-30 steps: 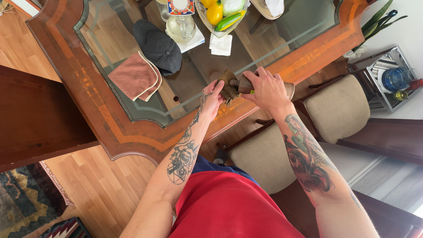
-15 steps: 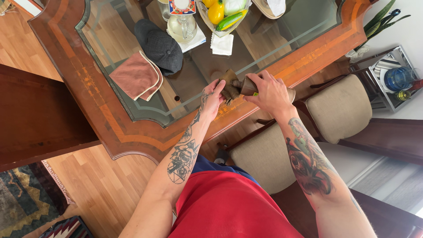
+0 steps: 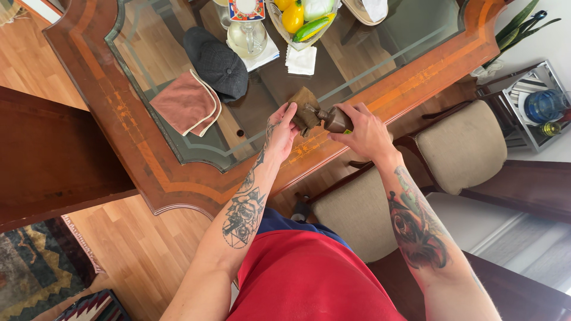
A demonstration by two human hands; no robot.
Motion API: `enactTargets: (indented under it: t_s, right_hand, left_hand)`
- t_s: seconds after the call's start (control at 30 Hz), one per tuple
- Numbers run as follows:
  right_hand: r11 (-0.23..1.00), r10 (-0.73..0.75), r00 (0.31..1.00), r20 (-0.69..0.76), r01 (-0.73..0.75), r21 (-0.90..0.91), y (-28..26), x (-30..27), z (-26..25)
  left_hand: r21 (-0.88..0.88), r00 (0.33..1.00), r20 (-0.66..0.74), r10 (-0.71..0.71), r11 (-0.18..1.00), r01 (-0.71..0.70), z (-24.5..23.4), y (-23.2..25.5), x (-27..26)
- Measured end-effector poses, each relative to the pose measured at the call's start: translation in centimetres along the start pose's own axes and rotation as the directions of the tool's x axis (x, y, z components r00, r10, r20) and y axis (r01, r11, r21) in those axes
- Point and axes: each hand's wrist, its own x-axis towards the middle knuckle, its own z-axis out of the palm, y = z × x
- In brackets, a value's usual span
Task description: The person rubs a small cloth over the wooden edges of a glass-top table, moves a chair away from the table, and continues rubbing the cloth along the wooden frame of the table.
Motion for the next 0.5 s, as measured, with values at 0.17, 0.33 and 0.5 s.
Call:
enactTargets:
  t_s: [0.17, 0.33, 0.5]
  right_hand:
    - [0.984, -0.060, 0.997, -0.054, 0.068, 0.165, 1.2, -0.3, 1.2]
    - [0.945, -0.166, 0.978, -0.129, 0.195, 0.262, 2.8, 0.0, 3.2]
    - [0.881, -0.189, 0.971, -0.147, 0.234, 0.412, 3.2, 1.4, 5.5]
  left_hand:
    - [-0.054, 1.000, 0.000, -0.020, 0.998, 0.020, 0.4, 0.8, -1.0]
    - [-0.107, 1.000, 0.015, -0.001, 0.994, 0.003, -0.2, 1.4, -2.4]
    - [-0.124, 0.999, -0.031, 0.038, 0.991, -0.042, -1.7, 2.4, -4.2]
